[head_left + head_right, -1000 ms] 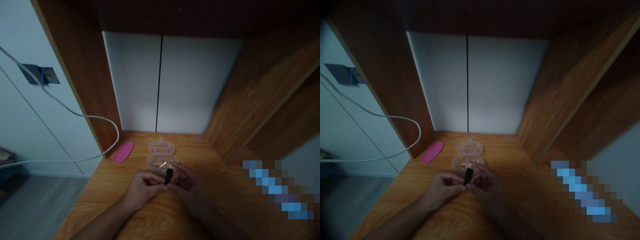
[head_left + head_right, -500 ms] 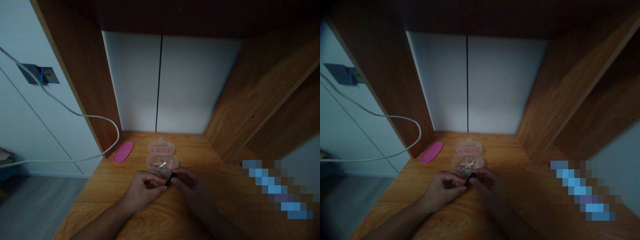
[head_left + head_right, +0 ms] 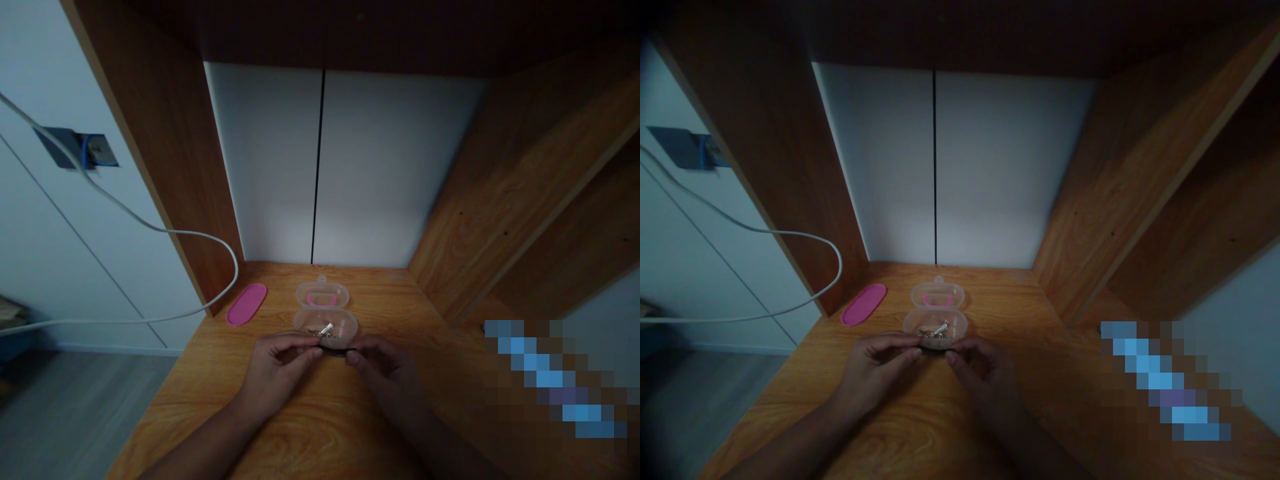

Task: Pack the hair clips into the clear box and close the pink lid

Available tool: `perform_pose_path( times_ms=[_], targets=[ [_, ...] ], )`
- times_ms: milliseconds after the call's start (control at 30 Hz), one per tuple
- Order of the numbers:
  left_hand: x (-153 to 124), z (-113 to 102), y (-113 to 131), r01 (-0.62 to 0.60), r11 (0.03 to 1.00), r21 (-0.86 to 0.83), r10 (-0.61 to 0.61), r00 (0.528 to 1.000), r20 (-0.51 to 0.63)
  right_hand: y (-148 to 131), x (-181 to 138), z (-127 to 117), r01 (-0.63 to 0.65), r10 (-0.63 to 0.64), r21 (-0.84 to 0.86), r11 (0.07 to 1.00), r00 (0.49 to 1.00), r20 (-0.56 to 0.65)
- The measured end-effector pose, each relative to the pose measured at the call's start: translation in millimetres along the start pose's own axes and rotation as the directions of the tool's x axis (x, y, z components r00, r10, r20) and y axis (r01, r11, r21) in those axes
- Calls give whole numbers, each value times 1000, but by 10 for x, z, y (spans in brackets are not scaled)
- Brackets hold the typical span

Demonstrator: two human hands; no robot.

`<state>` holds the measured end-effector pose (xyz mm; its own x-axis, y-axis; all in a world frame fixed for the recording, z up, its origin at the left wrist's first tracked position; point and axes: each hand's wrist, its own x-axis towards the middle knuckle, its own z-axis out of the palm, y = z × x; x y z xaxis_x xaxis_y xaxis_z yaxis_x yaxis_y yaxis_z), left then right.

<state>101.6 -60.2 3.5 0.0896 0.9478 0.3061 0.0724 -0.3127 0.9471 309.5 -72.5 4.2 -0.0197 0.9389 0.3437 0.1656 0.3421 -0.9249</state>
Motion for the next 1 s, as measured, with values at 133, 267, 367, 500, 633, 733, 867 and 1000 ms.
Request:
perform_pose_path(
  times_ms=[133,267,367,500,633,733,867,1000],
  targets=[
    [19,-36,4,-99,995,32,99,995,-14,-32,16,-39,269,-252,-214,939,962,101],
    [15,-40,-20,-124,991,48,129,984,-120,31,68,-54,330,-337,-336,882,941,38],
    [55,-89,-55,-106,992,69,121,955,-271,139,134,-57,247,-294,-410,878,954,-54],
    [175,-272,-47,-73,979,189,129,944,-305,250,209,-59,146,-209,-471,870,974,-86],
    [297,-559,34,-145,870,472,137,989,52,273,208,-71,148,-197,-441,885,978,-67],
    [355,-754,101,-373,738,562,109,888,447,266,185,-93,150,-201,-425,893,976,-79],
    [355,-872,158,-435,667,605,-22,801,599,267,175,-127,146,-194,-414,899,978,-78],
    [311,-863,177,-374,639,672,-130,808,574,271,174,-135,147,-191,-395,907,979,-74]
  ],
)
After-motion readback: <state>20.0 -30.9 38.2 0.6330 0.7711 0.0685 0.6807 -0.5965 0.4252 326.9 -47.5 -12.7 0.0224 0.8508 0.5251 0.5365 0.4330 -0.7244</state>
